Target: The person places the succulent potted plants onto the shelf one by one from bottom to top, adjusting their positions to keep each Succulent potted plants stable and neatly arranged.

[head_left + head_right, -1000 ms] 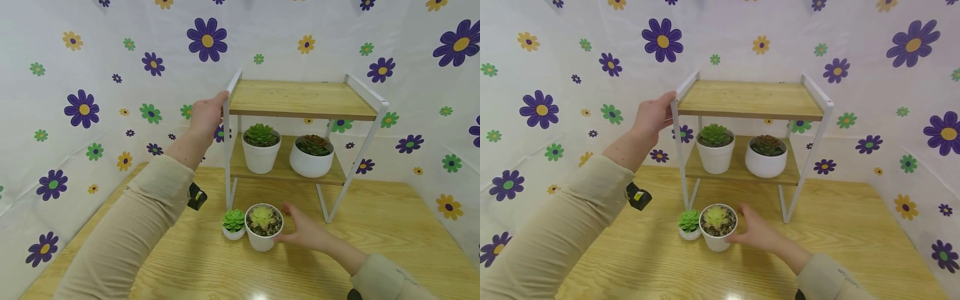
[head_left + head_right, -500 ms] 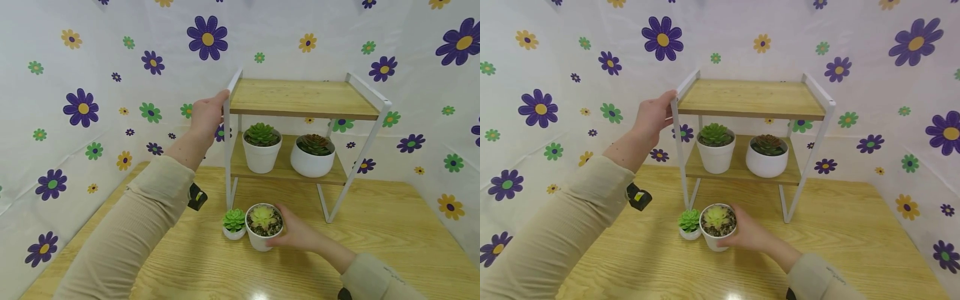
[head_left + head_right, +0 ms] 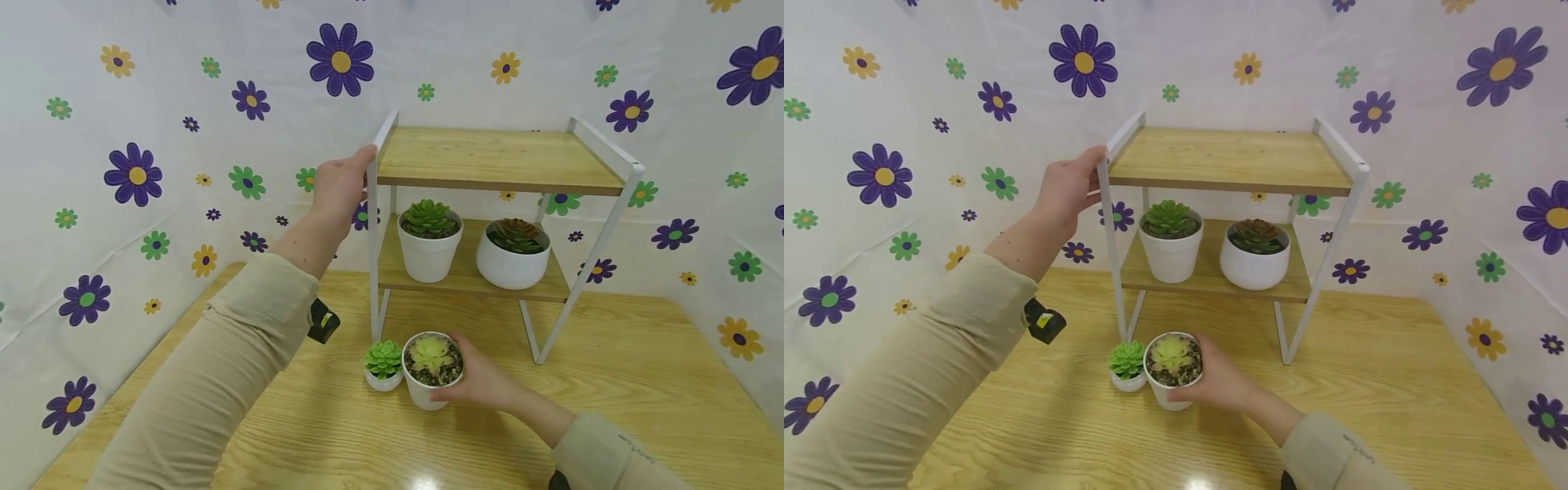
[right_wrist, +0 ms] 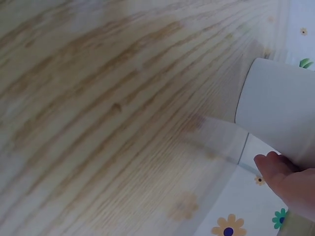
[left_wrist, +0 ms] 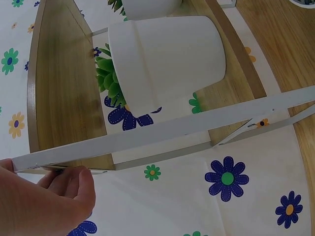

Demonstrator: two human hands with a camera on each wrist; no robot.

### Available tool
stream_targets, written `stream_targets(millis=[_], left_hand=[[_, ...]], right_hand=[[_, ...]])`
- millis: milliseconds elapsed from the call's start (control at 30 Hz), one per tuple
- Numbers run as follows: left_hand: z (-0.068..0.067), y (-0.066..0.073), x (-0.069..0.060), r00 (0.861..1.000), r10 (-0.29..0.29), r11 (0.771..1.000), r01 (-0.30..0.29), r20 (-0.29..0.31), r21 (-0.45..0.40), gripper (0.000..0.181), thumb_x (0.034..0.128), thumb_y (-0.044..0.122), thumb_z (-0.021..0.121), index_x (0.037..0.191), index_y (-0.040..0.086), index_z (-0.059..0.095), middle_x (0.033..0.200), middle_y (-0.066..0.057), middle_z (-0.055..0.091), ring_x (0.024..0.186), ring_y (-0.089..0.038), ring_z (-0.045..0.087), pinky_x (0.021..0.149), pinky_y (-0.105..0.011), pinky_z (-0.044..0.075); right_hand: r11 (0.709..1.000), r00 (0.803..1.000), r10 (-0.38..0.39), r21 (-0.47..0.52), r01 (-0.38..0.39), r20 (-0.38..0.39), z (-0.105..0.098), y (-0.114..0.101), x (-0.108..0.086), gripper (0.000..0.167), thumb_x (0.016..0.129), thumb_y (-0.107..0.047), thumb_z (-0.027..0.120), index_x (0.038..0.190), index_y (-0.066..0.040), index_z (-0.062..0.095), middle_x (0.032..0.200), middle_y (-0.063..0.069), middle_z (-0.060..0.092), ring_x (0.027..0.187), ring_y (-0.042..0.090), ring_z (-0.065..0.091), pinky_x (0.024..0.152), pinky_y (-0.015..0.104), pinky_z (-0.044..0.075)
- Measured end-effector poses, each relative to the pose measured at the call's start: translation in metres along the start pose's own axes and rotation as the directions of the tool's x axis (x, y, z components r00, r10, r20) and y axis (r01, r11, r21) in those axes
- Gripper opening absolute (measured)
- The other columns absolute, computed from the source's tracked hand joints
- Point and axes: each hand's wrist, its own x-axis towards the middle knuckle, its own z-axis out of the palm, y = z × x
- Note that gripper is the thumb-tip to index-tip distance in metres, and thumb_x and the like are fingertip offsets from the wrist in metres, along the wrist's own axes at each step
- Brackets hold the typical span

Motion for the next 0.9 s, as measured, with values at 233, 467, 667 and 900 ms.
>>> stream_targets(millis=[233, 467, 667, 900], left_hand=[[0.0001, 0.0003, -0.0004, 1.0, -0.005, 1.0, 0.006, -0.004, 0.009, 0.047, 0.0927, 0.04, 0.053, 0.125, 0.006, 0.056, 0.131, -0.005, 0.053, 0.119, -0.016, 0.05, 0.101, -0.03, 0.042], [0.0004, 0.0004, -0.0001, 1.0, -0.022, 1.0, 0.022, -0.006, 0.007, 0.047, 0.0929, 0.04, 0.053, 0.126, 0.007, 0.055, 0.13, -0.005, 0.053, 0.118, -0.016, 0.049, 0.1, -0.03, 0.042], [0.0013, 0.0005, -0.0009, 1.0, -0.029, 0.999, 0.03, -0.007, 0.018, 0.048, 0.0928, 0.041, 0.052, 0.127, 0.008, 0.055, 0.13, -0.004, 0.053, 0.118, -0.016, 0.048, 0.1, -0.03, 0.041], [0.0008, 0.0009, -0.0005, 1.0, -0.021, 0.999, 0.021, -0.011, 0.025, 0.048, 0.0927, 0.042, 0.052, 0.127, 0.008, 0.055, 0.13, -0.003, 0.054, 0.119, -0.015, 0.048, 0.101, -0.031, 0.041]], right_hand=[[0.999, 1.0, -0.011, 0.037, 0.011, -0.003, 0.0014, -0.0012, 0.0002, 0.104, 0.066, -0.029, 0.084, 0.141, 0.008, 0.022, 0.134, 0.025, 0.044, 0.123, 0.04, 0.046, 0.101, 0.054, 0.039], [0.999, 0.999, -0.006, 0.049, 0.008, -0.04, 0.005, -0.002, -0.0007, 0.101, 0.064, -0.027, 0.086, 0.139, 0.006, 0.026, 0.13, 0.022, 0.049, 0.12, 0.037, 0.05, 0.1, 0.052, 0.041], [0.999, 0.997, 0.015, 0.045, -0.011, -0.074, 0.0055, -0.0005, -0.0029, 0.101, 0.062, -0.025, 0.087, 0.138, 0.007, 0.028, 0.128, 0.022, 0.051, 0.117, 0.036, 0.051, 0.099, 0.051, 0.042], [0.999, 0.997, -0.002, 0.054, 0.006, -0.071, 0.0006, 0.0001, -0.008, 0.1, 0.061, -0.023, 0.087, 0.137, 0.009, 0.03, 0.128, 0.023, 0.051, 0.118, 0.037, 0.051, 0.099, 0.052, 0.042]])
